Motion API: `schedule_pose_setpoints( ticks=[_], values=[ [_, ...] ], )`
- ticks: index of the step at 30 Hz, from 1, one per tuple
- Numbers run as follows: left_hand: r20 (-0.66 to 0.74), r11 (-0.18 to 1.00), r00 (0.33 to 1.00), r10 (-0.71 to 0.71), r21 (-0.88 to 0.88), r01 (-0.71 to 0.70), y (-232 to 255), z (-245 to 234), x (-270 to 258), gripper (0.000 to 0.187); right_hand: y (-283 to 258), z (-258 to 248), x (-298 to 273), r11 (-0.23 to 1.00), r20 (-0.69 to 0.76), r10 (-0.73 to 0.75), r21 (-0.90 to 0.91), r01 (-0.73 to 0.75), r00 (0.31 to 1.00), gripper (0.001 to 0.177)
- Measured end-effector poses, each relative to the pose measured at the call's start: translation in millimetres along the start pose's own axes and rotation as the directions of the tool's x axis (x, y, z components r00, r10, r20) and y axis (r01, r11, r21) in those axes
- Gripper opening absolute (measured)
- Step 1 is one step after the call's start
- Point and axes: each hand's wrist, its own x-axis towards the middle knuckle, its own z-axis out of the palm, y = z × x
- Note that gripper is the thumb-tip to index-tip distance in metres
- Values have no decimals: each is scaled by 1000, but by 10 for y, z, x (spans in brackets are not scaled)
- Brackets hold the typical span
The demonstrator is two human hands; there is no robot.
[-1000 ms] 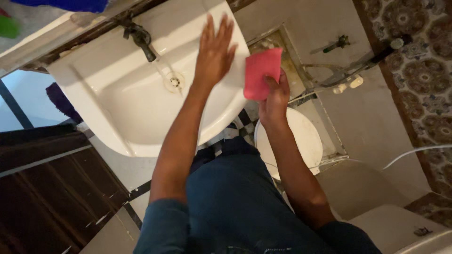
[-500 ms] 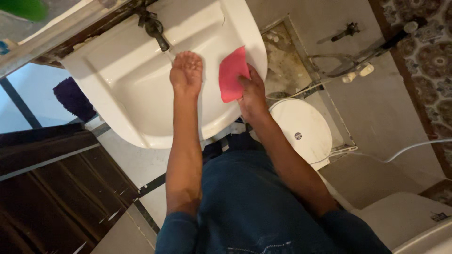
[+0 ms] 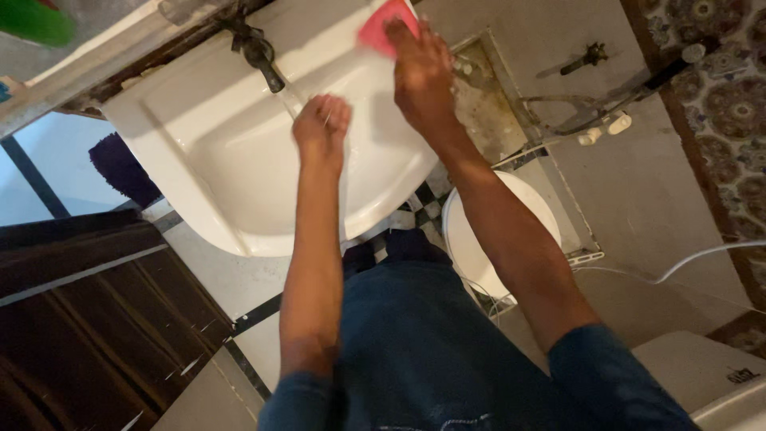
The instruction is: The person uses a pink sponge to scrub the interior basin and faucet of a white bathroom sink. They repeatedly rinse the sponge under running water and continue wiping the sink surfaces throughout the clip.
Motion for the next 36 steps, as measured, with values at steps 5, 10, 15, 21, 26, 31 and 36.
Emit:
schedule_pose_setpoints(
  ticks=[5,10,15,21,26,31,36],
  values=[
    [-4,876,998,-64,-479,54,315,-449,141,28,-179,-33,-98,999,172,-8,-43,16,985,61],
    [169,903,983,-68,-408,133,427,-282,161,29,-249,138,-276,994,137,64,75,-75,989,52],
    [250,979,968,-33,-187,81,542,-267,-108,26,-546,829,-463,86,481,292,848,-523,827,44],
    [358,168,790,498,854,-493,603,-645,-344,34,-860,1268,-557,-733,785,-145,324,-598,602,42],
    [517,-328,466,718,842,-429,680,-942,-174,64,-990,1442,-397,-720,765,-235,277,-636,599,26],
    [277,361,790,547,773,-521,650,-843,-398,23,-1113,1461,-284,-518,819,-12,485,-705,573,38],
    [374,189,725,579,803,-565,456,-624,-1090,21,-1293,1491,-189,570,669,302,444,-692,679,34]
  ],
)
